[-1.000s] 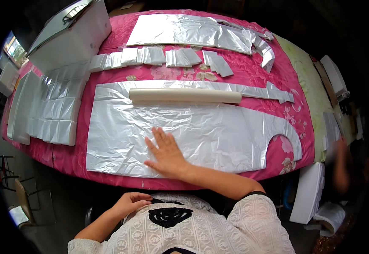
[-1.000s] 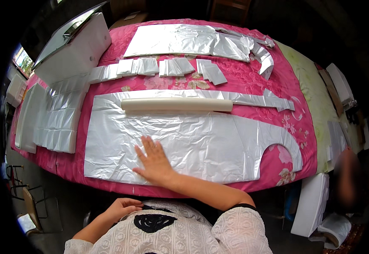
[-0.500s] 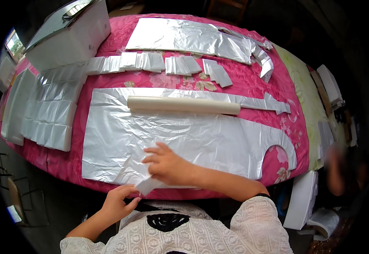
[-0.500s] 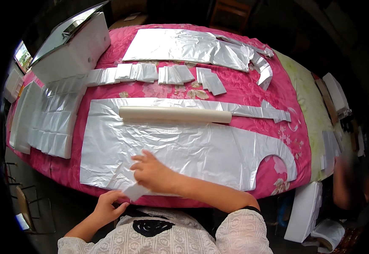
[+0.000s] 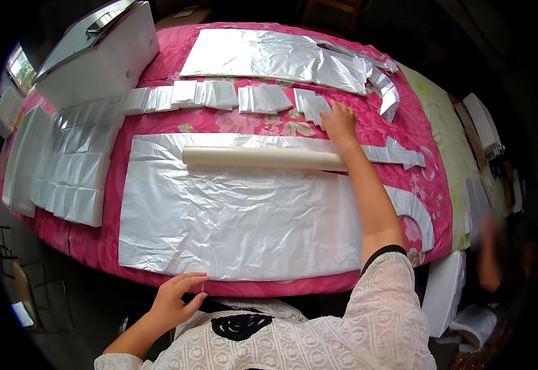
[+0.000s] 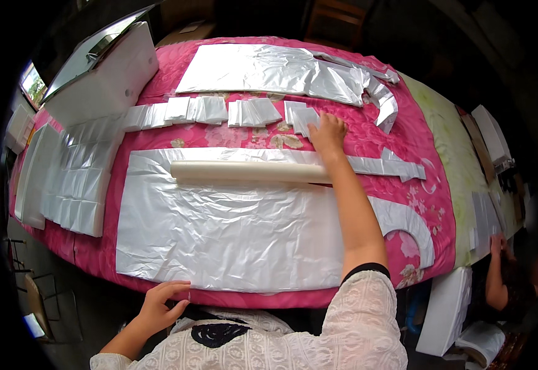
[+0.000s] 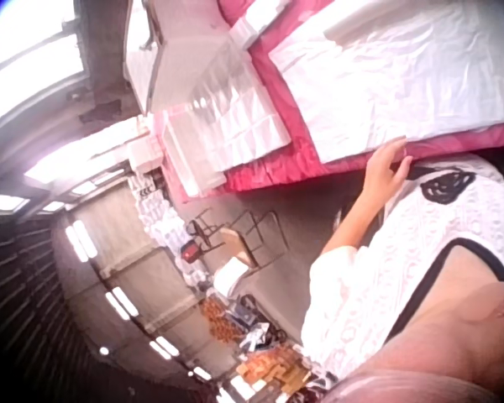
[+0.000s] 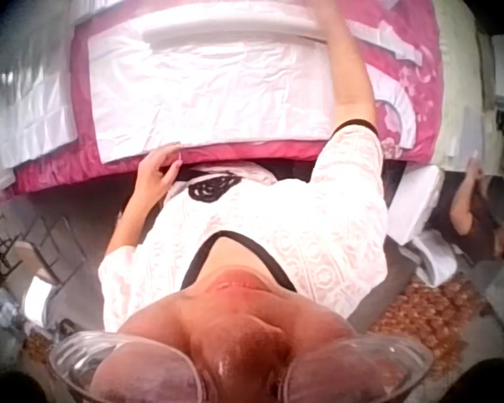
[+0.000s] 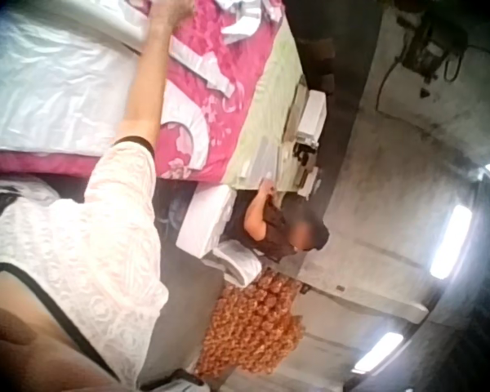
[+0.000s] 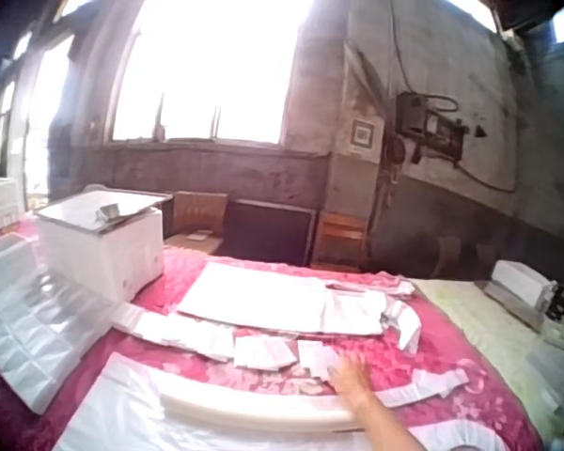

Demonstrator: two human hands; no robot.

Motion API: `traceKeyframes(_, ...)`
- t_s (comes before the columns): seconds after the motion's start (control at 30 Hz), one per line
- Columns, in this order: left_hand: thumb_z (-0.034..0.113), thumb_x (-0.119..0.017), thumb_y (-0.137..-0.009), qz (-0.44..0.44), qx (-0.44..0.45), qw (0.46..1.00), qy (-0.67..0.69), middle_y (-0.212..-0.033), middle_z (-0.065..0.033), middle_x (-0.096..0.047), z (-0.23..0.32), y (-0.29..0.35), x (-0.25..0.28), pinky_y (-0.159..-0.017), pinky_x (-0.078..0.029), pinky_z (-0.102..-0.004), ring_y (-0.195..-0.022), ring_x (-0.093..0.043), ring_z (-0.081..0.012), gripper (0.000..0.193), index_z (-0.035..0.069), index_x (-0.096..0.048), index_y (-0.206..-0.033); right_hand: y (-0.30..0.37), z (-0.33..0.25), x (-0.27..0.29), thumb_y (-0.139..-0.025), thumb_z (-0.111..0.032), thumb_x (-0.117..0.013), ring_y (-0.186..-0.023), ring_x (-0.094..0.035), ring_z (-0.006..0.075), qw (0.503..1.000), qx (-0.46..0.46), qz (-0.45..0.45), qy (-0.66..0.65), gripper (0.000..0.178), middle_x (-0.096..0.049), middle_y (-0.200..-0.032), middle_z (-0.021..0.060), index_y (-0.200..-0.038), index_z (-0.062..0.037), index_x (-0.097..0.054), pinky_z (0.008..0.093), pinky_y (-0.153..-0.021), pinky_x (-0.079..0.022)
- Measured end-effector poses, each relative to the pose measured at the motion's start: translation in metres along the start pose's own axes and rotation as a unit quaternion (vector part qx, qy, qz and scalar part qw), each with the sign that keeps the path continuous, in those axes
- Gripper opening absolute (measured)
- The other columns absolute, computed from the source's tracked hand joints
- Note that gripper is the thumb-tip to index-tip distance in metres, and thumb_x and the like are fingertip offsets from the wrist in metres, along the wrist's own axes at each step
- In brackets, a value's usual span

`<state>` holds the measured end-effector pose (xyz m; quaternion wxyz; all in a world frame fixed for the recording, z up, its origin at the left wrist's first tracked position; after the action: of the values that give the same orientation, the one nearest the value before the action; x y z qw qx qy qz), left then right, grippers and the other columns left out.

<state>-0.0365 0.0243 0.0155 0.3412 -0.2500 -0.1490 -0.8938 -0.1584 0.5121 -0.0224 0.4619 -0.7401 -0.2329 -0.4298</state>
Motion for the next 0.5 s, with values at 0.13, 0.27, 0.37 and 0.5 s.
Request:
traceKeyframes(0.13, 0.005, -0.068, -0.073, 0.010, -0.002, 1.000, 0.002, -0.106, -0.0139, -0.063, -0.004, -0.001, -0.002, -0.081, -0.050, -0.0326, -0.095, -0.062, -0.0275, 0.031, 0.002, -0.061, -0.103, 0.056, -0.051, 0.026, -0.080, -0.031, -0.062, -0.105, -0.049, 0.0325, 0.951, 0.207, -0.104, -0.203, 0.045, -0.058, -0.110, 0.0146, -0.116, -0.0038, -0.057, 0.0424, -0.093, -0.036)
traceKeyframes(0.27, 0.005, -0.068, -0.073, -0.017, -0.076, 0.995, -0.056, -0.110, -0.0134, -0.061, 0.003, -0.017, -0.007, -0.080, -0.050, -0.0332, -0.096, -0.061, -0.0277, 0.035, 0.003, -0.059, -0.107, 0.116, -0.067, 0.073, -0.076, -0.022, -0.067, -0.094, -0.053, 0.0315, 0.944, 0.225, -0.213, -0.116, 0.051, -0.058, -0.100, 0.0155, -0.120, -0.0016, -0.053, 0.0410, -0.085, -0.041)
traceKeyframes(0.37, 0.010, -0.068, -0.075, -0.046, -0.116, 0.987, -0.105, -0.120, -0.0150, -0.055, 0.012, -0.045, -0.017, -0.085, -0.047, -0.0355, -0.105, -0.056, -0.0299, 0.044, 0.003, -0.054, -0.116, 0.162, -0.074, 0.099, -0.073, -0.018, -0.069, -0.090, -0.054, 0.0304, 0.948, 0.146, -0.270, -0.079, 0.057, -0.057, -0.095, 0.0162, -0.124, 0.0004, -0.048, 0.0393, -0.080, -0.044)
traceKeyframes(0.5, 0.022, -0.069, -0.075, -0.016, -0.123, 0.981, -0.148, -0.144, -0.0255, -0.017, 0.016, -0.081, -0.047, -0.104, -0.028, -0.0440, -0.131, -0.025, -0.0414, 0.075, 0.003, -0.031, -0.137, 0.226, -0.107, 0.130, -0.085, -0.028, -0.058, -0.107, -0.048, 0.0359, 0.914, 0.124, -0.316, -0.220, 0.057, -0.049, -0.116, 0.0235, -0.127, 0.0067, -0.040, 0.0415, -0.092, -0.039)
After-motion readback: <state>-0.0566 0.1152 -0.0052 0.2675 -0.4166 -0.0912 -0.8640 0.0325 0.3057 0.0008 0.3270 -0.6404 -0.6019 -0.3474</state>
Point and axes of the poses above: each hand's wrist, its own y-axis away from the middle knuckle, its own x-axis out of the back of the hand, z = x × y, the point moved 4 cm from there along -y, towards the middle knuckle
